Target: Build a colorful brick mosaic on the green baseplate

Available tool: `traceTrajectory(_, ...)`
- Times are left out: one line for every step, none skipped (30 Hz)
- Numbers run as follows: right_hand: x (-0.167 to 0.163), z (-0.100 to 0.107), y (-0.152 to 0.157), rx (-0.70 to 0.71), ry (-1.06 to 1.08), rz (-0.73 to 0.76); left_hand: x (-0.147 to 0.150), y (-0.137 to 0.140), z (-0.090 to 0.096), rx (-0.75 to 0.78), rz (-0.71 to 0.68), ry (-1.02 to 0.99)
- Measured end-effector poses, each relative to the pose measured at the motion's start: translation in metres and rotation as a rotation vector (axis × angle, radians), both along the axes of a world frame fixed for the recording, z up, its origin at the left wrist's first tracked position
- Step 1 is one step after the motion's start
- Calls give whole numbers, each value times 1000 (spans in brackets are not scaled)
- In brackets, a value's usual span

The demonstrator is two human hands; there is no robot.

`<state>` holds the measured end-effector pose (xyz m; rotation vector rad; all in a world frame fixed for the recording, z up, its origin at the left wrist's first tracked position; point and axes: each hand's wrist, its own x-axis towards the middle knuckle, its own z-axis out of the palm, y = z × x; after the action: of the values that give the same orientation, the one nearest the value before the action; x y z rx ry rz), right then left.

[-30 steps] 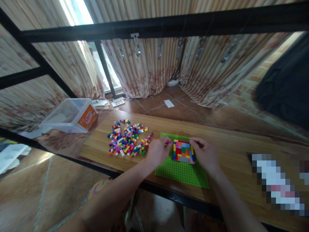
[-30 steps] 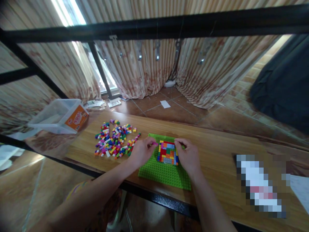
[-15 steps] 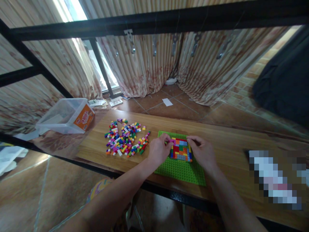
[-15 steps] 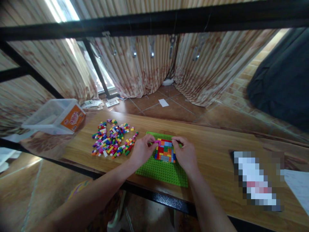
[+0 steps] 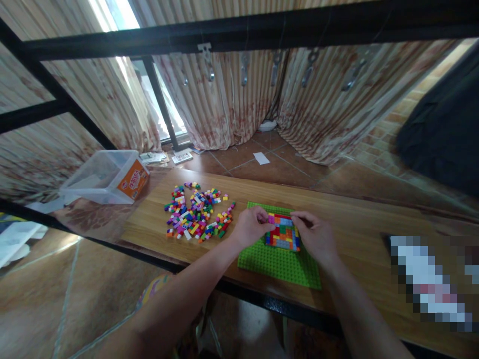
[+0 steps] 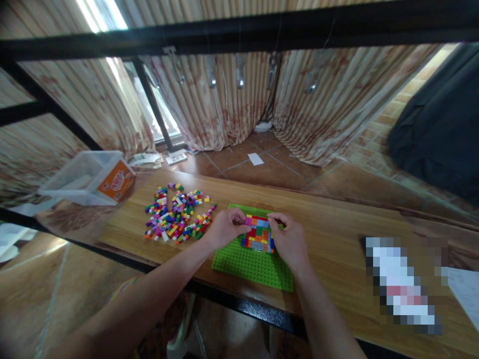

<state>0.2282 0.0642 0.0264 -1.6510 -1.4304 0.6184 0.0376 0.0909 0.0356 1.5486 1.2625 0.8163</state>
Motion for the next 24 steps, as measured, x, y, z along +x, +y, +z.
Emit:
traceTrajectory(0,0,0,-2,-2,1,-1,2,-1,-31,-15,-31)
traceTrajectory(0,0,0,-4,-4,0,-2,3,-2,-62,-28,-65)
traceTrajectory(0,0,0,-6,-3,0,-3,4,-2,-92,-41,-98)
traceTrajectory(0,0,0,-7,0,0,-5,5,-2,-121,-50,-130)
traceTrajectory(0,0,0,-7,3,1,-6,5,-1,-150,-57,-158)
traceTrajectory(-1,0,0,-5,6,1,-7,5,1,-182,-59,-182)
traceTrajectory(-1,1,0,-4,8,1,-7,5,2,-215,-54,-202)
traceTrajectory(-1,1,0,-4,10,1,-7,5,4,-247,-45,-220)
traceTrajectory(-1,1,0,-5,11,-1,-6,5,5,-275,-33,-236)
traceTrajectory(-1,1,0,-6,11,-2,-5,5,5,-300,-17,-249)
traceTrajectory(-1,1,-1,-5,10,-5,-4,6,5,-317,0,-256)
traceTrajectory(-1,0,-1,-3,10,-7,-2,6,5,-325,14,-254)
traceTrajectory(-1,0,-1,-1,10,-6,0,6,4,-327,22,-244)
traceTrajectory(-1,-1,-1,0,7,-2,1,6,3,-328,28,-228)
traceTrajectory(-1,-2,-1,0,2,2,2,7,2,-327,33,-211)
traceTrajectory(-2,-3,-1,-4,-1,6,3,7,1,-327,37,-196)
traceTrajectory(-2,-3,-1,-9,-4,9,4,8,0,-327,40,-187)
traceTrajectory(-2,-3,-1,-16,-7,11,5,8,-1,-329,45,-181)
traceTrajectory(-3,-3,-1,-21,-10,9,5,8,-1,-332,51,-180)
traceTrajectory(-4,-3,-1,-25,-14,6,5,9,-1,-335,56,-180)
traceTrajectory(-5,-3,-1,-26,-17,4,5,9,-1,-338,60,-181)
traceTrajectory(-6,-2,-1,-25,-22,2,5,9,0,-342,62,-183)
traceTrajectory(-7,-2,-1,-20,-26,0,5,9,0,-345,63,-188)
traceTrajectory(-8,-2,-1,-14,-29,0,5,9,0,-347,63,-194)
